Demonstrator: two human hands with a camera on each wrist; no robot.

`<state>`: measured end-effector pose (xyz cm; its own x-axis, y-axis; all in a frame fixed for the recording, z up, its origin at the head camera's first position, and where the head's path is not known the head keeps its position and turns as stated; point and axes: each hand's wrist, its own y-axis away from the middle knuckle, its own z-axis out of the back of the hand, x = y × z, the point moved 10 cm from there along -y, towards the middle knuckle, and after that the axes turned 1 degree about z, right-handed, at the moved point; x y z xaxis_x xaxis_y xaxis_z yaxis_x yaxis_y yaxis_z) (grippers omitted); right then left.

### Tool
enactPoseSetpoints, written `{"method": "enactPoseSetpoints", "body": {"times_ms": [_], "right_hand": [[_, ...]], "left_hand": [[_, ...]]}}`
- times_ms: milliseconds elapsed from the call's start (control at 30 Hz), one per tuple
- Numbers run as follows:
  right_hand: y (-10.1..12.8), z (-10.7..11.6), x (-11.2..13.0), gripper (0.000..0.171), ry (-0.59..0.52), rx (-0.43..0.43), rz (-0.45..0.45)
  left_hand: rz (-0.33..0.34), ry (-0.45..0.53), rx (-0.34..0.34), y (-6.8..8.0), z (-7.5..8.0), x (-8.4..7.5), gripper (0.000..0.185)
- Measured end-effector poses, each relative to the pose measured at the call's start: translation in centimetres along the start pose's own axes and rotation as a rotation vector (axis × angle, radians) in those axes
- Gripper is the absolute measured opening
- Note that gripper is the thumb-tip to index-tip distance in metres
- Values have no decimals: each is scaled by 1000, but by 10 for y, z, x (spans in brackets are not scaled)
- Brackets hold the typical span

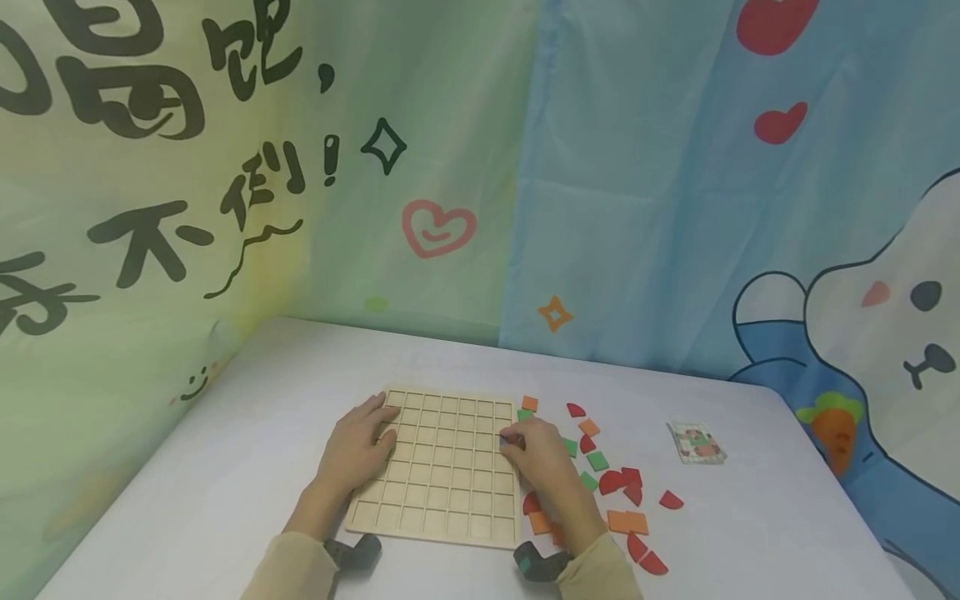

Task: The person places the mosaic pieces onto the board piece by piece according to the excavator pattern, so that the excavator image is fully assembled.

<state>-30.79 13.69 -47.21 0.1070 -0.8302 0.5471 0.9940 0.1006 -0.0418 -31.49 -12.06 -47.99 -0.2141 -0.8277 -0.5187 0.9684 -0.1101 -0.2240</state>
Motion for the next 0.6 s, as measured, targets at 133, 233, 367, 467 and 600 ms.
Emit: {"method": "enactPoseSetpoints", "body": {"times_ms": [133,233,367,467,600], "right_hand": [[0,1,0,27,24,-4,4],[0,1,-1,28,41,-5,1],[-1,0,-2,28,45,-3,14],[-2,0,-4,28,55,2,17],[-2,2,-5,28,76,9,7]], "left_hand": [[4,4,-2,0,0,1,38],[3,2,-5,-1,0,1,38],[-10,6,-11,-1,0,1,38],[-14,13,-9,-1,0,1,37],[-10,9,-9,-1,0,1,37]]}}
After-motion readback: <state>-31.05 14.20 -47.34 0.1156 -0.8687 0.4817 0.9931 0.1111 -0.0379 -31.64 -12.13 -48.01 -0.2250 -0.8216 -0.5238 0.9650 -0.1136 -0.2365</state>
